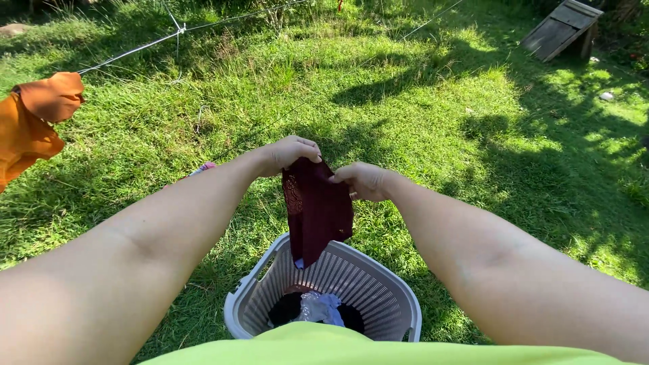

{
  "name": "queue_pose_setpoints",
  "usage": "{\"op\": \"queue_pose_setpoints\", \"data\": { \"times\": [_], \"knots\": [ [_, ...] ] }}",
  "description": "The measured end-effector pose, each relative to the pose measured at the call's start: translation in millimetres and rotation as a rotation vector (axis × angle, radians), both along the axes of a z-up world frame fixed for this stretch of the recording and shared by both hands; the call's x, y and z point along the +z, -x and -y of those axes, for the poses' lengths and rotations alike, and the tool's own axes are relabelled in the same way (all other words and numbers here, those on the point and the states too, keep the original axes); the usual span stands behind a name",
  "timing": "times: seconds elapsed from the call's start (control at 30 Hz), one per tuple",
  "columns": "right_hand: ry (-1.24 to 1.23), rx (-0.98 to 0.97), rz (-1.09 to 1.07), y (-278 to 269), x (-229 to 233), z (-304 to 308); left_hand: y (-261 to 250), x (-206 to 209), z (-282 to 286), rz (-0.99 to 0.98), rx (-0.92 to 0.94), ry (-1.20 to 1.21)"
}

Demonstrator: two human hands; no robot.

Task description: Hang clothes on an outdoor clothesline.

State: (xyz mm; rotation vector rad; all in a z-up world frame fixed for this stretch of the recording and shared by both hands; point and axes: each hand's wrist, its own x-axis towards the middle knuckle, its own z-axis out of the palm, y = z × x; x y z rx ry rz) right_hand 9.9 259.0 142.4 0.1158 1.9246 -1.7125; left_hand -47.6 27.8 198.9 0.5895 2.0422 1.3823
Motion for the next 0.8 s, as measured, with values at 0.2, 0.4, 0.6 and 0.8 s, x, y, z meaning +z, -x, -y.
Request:
{"op": "queue_pose_setpoints", "data": {
  "times": [0.2,0.4,0.6,0.8],
  "knots": [
    [-0.311,0.298,0.152,-0.8,-17.4,15.2,7.0,2.1,52.1,0.005,0.039,-0.013],
    [-0.36,0.45,0.221,0.8,-12.4,42.5,4.8,7.9,93.9,-0.079,0.034,0.233],
    [-0.697,0.671,0.252,-26.5,4.4,54.6,15.4,1.3,151.2,0.084,0.251,-0.015],
    [-0.484,0.395,-0.08,13.5,-32.2,58.4,22.8,-11.3,204.7,0.297,0.449,-0.051]
  ]
}}
